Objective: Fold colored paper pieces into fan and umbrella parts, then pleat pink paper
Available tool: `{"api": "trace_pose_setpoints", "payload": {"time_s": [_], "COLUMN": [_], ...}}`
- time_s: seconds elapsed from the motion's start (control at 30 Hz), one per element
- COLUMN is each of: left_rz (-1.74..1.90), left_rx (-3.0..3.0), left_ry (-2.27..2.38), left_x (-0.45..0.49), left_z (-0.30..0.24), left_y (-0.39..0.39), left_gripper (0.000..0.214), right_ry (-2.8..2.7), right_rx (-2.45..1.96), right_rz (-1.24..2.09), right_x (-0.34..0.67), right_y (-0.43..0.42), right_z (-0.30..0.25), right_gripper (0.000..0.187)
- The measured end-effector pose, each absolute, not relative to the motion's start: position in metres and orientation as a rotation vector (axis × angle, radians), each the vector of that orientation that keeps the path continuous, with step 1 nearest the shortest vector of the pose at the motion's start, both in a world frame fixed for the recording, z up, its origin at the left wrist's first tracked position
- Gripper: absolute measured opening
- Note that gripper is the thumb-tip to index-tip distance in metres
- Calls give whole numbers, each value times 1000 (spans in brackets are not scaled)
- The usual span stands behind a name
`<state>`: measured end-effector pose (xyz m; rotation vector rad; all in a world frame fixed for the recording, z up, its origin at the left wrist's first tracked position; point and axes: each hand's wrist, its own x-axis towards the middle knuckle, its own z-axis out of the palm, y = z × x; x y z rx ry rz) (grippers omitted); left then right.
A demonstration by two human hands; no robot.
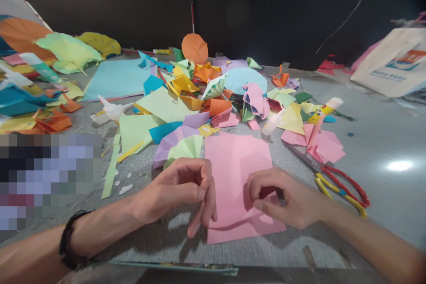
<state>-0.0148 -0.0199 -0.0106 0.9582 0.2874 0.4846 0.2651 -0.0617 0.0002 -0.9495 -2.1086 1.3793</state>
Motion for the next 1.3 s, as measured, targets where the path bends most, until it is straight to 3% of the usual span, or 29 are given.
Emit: {"api": "trace_pose_setpoints", "payload": {"time_s": [0.47,0.83,1.3], "left_rz": [526,496,484], "left_rx": [966,933,959], "left_ry": [383,428,387], "left_x": [-15,-14,-14], "left_z": [-12,-6,-5], "left_y": [-20,-19,-20], "left_gripper": [22,10,11], "right_ry": [-2105,-2108,-2110], "right_rx": [-973,-966,-975], "right_rz": [1394,1380,1370], "right_x": [265,265,264], "right_y": [-62,-62,-63], "right_z": [0,1,1], "right_gripper": [7,9,8]}}
